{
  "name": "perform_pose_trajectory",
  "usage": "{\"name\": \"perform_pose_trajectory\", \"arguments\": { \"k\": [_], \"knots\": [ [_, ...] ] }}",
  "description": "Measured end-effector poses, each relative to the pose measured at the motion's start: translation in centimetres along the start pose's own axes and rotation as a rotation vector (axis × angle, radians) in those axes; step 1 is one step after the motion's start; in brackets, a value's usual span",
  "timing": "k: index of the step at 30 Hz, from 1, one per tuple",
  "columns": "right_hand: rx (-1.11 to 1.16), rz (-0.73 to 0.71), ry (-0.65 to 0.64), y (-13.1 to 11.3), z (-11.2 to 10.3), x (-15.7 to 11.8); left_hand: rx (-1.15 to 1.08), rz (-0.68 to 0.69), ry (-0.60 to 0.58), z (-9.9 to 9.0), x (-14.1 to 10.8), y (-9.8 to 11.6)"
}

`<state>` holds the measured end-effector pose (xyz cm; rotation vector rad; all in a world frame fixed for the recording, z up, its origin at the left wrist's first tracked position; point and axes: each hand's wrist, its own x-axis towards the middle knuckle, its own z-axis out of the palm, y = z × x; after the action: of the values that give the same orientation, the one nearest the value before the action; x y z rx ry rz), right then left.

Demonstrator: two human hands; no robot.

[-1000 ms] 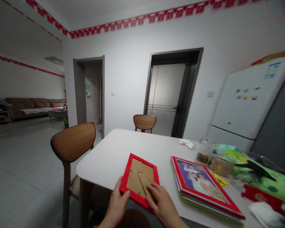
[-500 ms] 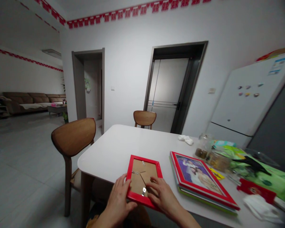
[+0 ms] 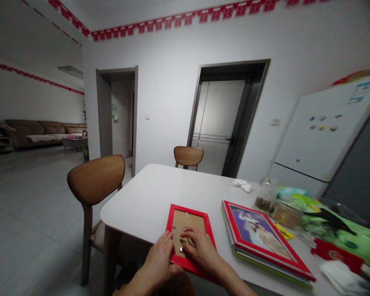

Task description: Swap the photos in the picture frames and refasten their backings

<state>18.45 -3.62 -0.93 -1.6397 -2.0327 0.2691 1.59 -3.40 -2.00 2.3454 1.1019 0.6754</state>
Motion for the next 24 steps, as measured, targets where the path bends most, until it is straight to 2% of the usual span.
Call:
{"name": "perform_pose_trajectory", "arguments": {
  "k": [6,11,16,24],
  "knots": [
    [-0.137,0.055,0.072,-1.1,2.0,4.0,0.003,0.002,-0.002,-0.2,0.2,0.1],
    [-0.197,0.147,0.111,-1.0,3.1,5.4,-0.006,0.011,-0.005,-0.4,0.3,0.3],
    [-0.247,0.188,0.117,-0.4,2.7,5.5,0.019,-0.033,-0.019,-0.2,0.2,0.0],
    [-0.337,0.343,0.156,2.7,1.6,6.1,0.038,-0.018,-0.021,0.2,0.4,-0.5]
  ]
}}
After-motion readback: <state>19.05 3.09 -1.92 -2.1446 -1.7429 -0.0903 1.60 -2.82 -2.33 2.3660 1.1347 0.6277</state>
